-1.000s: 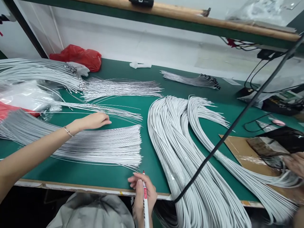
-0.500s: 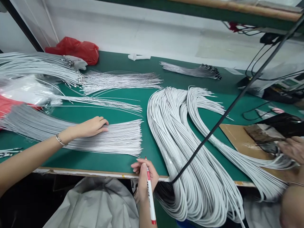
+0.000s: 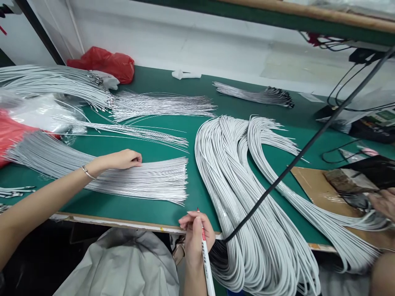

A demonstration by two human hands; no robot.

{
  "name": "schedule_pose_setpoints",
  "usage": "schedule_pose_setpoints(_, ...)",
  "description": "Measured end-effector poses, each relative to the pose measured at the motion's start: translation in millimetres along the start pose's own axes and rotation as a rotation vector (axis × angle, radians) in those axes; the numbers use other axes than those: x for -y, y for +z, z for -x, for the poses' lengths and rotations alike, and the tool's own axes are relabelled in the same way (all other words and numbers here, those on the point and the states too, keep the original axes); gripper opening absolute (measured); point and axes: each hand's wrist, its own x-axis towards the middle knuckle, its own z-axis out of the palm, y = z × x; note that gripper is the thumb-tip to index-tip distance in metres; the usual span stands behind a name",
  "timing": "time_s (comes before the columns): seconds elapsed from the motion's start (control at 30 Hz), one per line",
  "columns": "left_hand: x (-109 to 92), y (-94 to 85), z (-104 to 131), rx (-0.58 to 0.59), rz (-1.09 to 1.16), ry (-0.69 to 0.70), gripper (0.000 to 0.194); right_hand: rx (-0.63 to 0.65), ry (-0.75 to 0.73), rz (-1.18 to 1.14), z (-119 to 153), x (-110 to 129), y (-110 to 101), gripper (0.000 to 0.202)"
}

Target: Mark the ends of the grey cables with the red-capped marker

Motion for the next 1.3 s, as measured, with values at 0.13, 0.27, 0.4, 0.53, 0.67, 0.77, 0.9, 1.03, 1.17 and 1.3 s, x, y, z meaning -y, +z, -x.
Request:
schedule_pose_setpoints(0.13, 0.1, -1.1, 4.3, 0.048, 0.069, 0.033, 0.025, 0.01, 0.003, 0.042, 0.6, -1.9, -7.7, 0.023)
schedule_pose_setpoints(0.27, 1.4, 0.4, 6.1, 0.005, 0.121, -0.005, 0.027, 0.016, -0.002, 0.038, -1.4, -3.6, -15.3, 0.022)
schedule_pose_setpoints(0.4, 7.1, -4.2, 2.6, -0.014, 0.196, -0.018, 0.031, -0.014, 0.002, 0.046, -1.7, 2.2, -18.0, 0.022)
schedule_pose_setpoints(0.53, 6.9, -13.3, 6.0, -0.022, 0.25, 0.004, 0.035, -0.088, 0.013, 0.042, 2.3, 10.8, -16.3, 0.02)
schedule_pose_setpoints(0.67, -5.2, -25.4, 19.2, -0.018, 0.315, 0.033, 0.037, -0.061, 0.045, 0.022, 2.9, 16.3, -11.4, 0.02)
schedule_pose_setpoints(0.77, -23.4, -34.1, 36.2, -0.024, 0.338, 0.054, 0.036, -0.032, 0.166, 0.087, -1.6, 17.8, -1.5, 0.027)
schedule_pose_setpoints(0.9, -54.5, -37.3, 66.3, 0.027, 0.365, 0.086, 0.035, 0.12, 0.331, 0.15, -9.5, 17.3, 21.5, 0.042)
schedule_pose_setpoints(1.03, -71.7, -32.4, 91.8, 0.121, 0.348, 0.154, 0.034, 0.253, 0.306, -0.065, -12.6, 18.5, 41.3, 0.055)
schedule_pose_setpoints(1.17, -69.4, -29.9, 103.8, 0.267, 0.35, 0.154, 0.032, 0.124, 0.303, -0.138, -8.5, 22.9, 48.1, 0.031)
schedule_pose_setpoints(1.3, -83.2, -23.8, 102.2, 0.393, 0.39, 0.109, 0.033, 0.121, 0.295, -0.059, 2.9, 25.4, 51.9, 0.031)
